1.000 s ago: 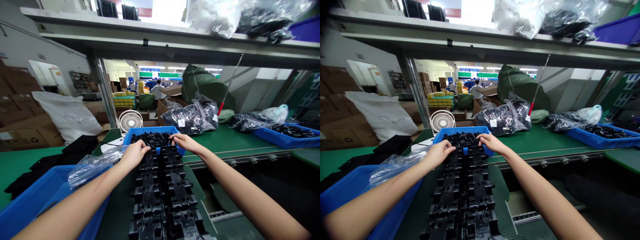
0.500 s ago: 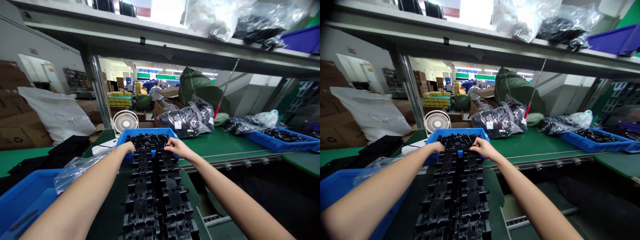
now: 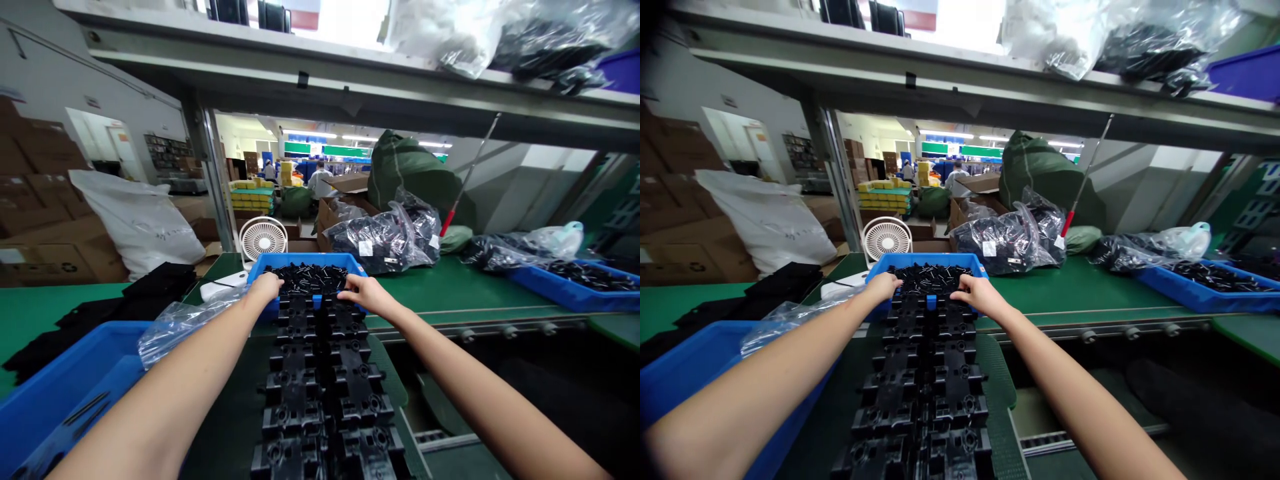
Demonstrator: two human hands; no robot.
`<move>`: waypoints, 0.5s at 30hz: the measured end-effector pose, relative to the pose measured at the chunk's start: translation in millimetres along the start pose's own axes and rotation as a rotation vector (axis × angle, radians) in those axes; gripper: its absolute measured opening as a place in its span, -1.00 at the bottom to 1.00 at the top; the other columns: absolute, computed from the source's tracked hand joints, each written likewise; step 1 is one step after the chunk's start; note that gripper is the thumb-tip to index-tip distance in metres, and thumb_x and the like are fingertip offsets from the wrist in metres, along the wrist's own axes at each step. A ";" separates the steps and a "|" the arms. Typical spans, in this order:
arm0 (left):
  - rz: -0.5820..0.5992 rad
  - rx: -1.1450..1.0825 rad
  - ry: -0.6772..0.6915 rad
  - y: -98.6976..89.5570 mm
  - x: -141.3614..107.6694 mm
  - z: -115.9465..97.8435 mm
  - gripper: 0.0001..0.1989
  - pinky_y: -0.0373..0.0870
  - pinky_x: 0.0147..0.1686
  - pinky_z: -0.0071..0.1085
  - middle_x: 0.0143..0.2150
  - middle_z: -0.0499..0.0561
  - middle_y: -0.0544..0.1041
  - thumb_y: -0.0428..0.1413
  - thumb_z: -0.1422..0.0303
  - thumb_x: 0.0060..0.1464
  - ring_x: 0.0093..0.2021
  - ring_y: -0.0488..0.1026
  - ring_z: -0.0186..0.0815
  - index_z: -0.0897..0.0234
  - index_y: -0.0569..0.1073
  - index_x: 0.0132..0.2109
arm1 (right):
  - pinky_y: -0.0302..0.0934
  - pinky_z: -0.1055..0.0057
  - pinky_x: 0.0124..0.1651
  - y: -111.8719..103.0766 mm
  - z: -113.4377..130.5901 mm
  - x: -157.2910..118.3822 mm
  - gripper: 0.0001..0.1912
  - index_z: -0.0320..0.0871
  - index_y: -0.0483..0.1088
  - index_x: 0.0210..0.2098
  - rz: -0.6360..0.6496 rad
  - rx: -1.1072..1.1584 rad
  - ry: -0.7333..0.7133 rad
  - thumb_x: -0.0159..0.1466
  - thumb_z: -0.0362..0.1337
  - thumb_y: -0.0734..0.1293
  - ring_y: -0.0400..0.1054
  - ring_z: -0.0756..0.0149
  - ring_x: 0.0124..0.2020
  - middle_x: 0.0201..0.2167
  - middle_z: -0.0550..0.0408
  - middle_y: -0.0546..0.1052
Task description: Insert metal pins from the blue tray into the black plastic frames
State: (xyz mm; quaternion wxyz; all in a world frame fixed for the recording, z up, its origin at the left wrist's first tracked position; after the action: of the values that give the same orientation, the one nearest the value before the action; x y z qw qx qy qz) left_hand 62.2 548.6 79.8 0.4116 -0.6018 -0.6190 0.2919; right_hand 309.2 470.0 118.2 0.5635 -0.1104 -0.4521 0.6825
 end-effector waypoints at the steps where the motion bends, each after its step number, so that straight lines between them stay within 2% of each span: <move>1: -0.026 -0.022 -0.014 -4.1 -3.3 1.2 -0.74 0.45 -0.16 -0.21 -0.09 0.06 0.48 0.07 0.25 0.17 -0.15 0.46 -0.25 0.30 0.42 -0.06 | 0.02 0.45 -0.39 1.1 0.3 -0.8 -0.76 -0.17 0.36 -0.47 0.012 0.007 -0.001 0.12 -0.13 0.41 0.18 0.39 -0.50 -0.58 0.22 0.33; 4: -0.108 -0.129 -0.028 -19.6 -16.3 -1.3 -0.71 0.46 -0.22 -0.24 -0.17 0.04 0.50 0.03 0.20 0.20 -0.24 0.47 -0.30 0.34 0.42 -0.09 | 0.07 0.45 -0.36 -0.2 -2.3 -3.2 -0.74 -0.16 0.40 -0.34 0.028 0.046 0.014 0.13 -0.10 0.40 0.24 0.38 -0.46 -0.51 0.18 0.39; 7: -0.119 -0.244 0.000 -31.8 -31.5 -11.1 -0.68 0.45 -0.38 -0.36 -0.32 -0.03 0.50 -0.01 0.17 0.22 -0.42 0.45 -0.38 0.35 0.41 -0.11 | 0.06 0.49 -0.46 -5.5 -13.5 -5.8 -0.67 -0.18 0.34 -0.32 0.015 0.112 0.087 0.16 -0.02 0.34 0.20 0.41 -0.55 -0.57 0.20 0.36; 10: -0.077 -0.310 0.025 -37.5 -46.2 -21.6 -0.65 0.37 -0.51 -0.44 -0.47 -0.11 0.44 0.00 0.11 0.20 -0.56 0.36 -0.45 0.35 0.42 -0.18 | -0.04 0.54 -0.60 -3.9 -26.5 -9.3 -0.63 -0.18 0.25 -0.41 0.048 0.198 0.185 0.22 0.03 0.26 0.09 0.49 -0.67 -0.65 0.23 0.31; 15: 0.074 -0.290 0.014 -29.2 -64.4 -36.2 -0.57 0.25 -0.62 -0.50 -0.57 -0.16 0.37 0.00 0.01 0.15 -0.66 0.24 -0.50 0.34 0.41 -0.35 | -0.09 0.59 -0.66 1.8 -42.4 -4.5 -0.64 -0.20 0.26 -0.46 0.086 0.277 0.299 0.23 -0.02 0.27 0.03 0.56 -0.69 -0.64 0.23 0.26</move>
State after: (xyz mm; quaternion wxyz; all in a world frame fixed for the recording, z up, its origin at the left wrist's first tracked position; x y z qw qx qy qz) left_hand 74.6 477.3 112.4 0.3137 -0.6792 -0.6294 0.2102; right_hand 337.5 487.0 91.2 0.6046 -0.1512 -0.2601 0.7375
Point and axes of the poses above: each hand's wrist, its own x-axis towards the middle knuckle, its own y-axis out of the palm, z = x × y, the point moved 10 cm from there along x, towards the middle knuckle
